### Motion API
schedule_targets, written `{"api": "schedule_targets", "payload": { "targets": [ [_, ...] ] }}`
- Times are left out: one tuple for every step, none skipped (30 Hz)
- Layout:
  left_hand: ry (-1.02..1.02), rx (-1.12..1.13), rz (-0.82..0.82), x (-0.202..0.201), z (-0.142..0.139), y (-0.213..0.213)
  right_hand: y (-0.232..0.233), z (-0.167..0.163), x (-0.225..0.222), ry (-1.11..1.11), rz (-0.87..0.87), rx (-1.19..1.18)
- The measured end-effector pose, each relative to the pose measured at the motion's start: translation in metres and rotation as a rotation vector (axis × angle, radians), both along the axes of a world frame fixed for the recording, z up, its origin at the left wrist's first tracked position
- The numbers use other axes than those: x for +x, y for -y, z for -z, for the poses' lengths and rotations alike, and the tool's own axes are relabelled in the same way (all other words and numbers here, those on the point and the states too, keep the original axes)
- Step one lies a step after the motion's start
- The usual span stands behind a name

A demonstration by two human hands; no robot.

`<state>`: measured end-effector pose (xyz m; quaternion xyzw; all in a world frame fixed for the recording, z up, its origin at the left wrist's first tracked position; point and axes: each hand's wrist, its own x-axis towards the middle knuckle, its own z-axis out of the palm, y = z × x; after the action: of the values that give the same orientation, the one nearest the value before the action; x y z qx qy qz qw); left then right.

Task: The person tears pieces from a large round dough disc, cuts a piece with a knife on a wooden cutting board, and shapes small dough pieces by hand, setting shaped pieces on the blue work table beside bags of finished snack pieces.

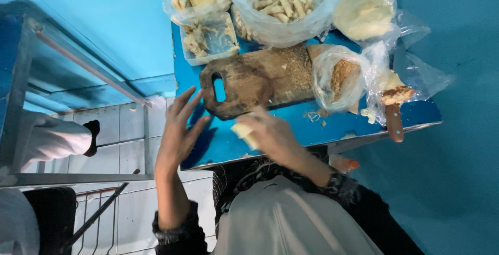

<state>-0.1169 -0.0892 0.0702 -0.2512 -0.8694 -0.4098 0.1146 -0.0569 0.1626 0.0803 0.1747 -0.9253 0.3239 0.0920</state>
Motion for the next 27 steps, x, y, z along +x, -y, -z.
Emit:
{"api": "schedule_targets", "payload": {
  "targets": [
    [-0.015,0.067,-0.068,0.011,0.001,0.003,-0.014,-0.002,-0.003,0.001,0.080,0.036],
    [-0.035,0.138,-0.142,0.022,0.003,0.006,-0.030,-0.004,-0.007,-0.004,0.153,0.076],
    [-0.026,0.232,-0.184,0.033,0.007,0.002,-0.047,-0.007,-0.009,-0.083,0.145,0.020],
    [-0.015,0.326,-0.224,0.044,0.013,-0.007,-0.059,-0.008,-0.011,-0.158,0.138,-0.039],
    [0.001,0.419,-0.260,0.051,0.018,-0.018,-0.059,-0.004,-0.012,-0.074,0.116,-0.220],
    [0.222,0.496,-0.216,0.055,0.024,-0.032,-0.059,-0.001,-0.012,0.014,0.091,-0.398],
    [0.441,0.574,-0.168,0.059,0.030,-0.048,-0.055,0.003,-0.011,0.105,0.064,-0.572],
    [0.532,0.693,-0.051,0.059,0.036,-0.064,-0.048,0.008,-0.011,0.182,0.028,-0.657],
    [0.622,0.809,0.065,0.058,0.041,-0.076,-0.037,0.013,-0.010,0.263,-0.008,-0.741],
    [0.646,0.908,0.092,0.059,0.046,-0.087,-0.030,0.017,-0.009,0.347,-0.049,-0.823],
    [0.663,1.006,0.118,0.057,0.050,-0.094,-0.026,0.019,-0.008,0.305,-0.078,-0.768],
    [0.678,1.100,0.149,0.053,0.053,-0.096,-0.024,0.022,-0.009,0.258,-0.105,-0.717],
    [0.661,1.087,0.127,0.050,0.055,-0.093,-0.024,0.023,-0.009,0.209,-0.127,-0.667],
    [0.647,1.077,0.105,0.046,0.056,-0.091,-0.027,0.025,-0.011,0.107,-0.129,-0.588],
    [0.637,1.067,0.083,0.045,0.057,-0.087,-0.032,0.025,-0.012,0.007,-0.129,-0.508],
    [0.627,0.968,0.080,0.045,0.057,-0.081,-0.037,0.027,-0.013,-0.093,-0.124,-0.429],
    [0.616,0.867,0.077,0.044,0.055,-0.074,-0.041,0.029,-0.015,0.058,-0.101,-0.558],
    [0.606,0.767,0.073,0.044,0.052,-0.068,-0.044,0.031,-0.017,0.214,-0.078,-0.685],
    [0.579,0.649,0.028,0.044,0.049,-0.061,-0.047,0.032,-0.019,0.372,-0.055,-0.809],
    [0.550,0.530,-0.015,0.044,0.044,-0.054,-0.050,0.032,-0.020,0.437,-0.056,-0.872],
    [0.520,0.411,-0.056,0.043,0.039,-0.047,-0.052,0.032,-0.022,0.502,-0.057,-0.936],
    [0.484,0.359,-0.067,0.042,0.034,-0.041,-0.054,0.030,-0.023,0.564,-0.056,-0.999],
    [0.449,0.308,-0.076,0.041,0.029,-0.036,-0.054,0.029,-0.024,0.580,-0.063,-0.982],
    [0.415,0.257,-0.085,0.041,0.025,-0.032,-0.054,0.026,-0.024,0.598,-0.070,-0.964],
    [0.408,0.289,-0.095,0.040,0.021,-0.028,-0.053,0.024,-0.023,0.617,-0.077,-0.946],
    [0.403,0.321,-0.105,0.040,0.018,-0.025,-0.051,0.021,-0.023,0.586,-0.131,-0.901],
    [0.401,0.352,-0.115,0.040,0.016,-0.024,-0.048,0.020,-0.021,0.557,-0.182,-0.855]
  ]
}}
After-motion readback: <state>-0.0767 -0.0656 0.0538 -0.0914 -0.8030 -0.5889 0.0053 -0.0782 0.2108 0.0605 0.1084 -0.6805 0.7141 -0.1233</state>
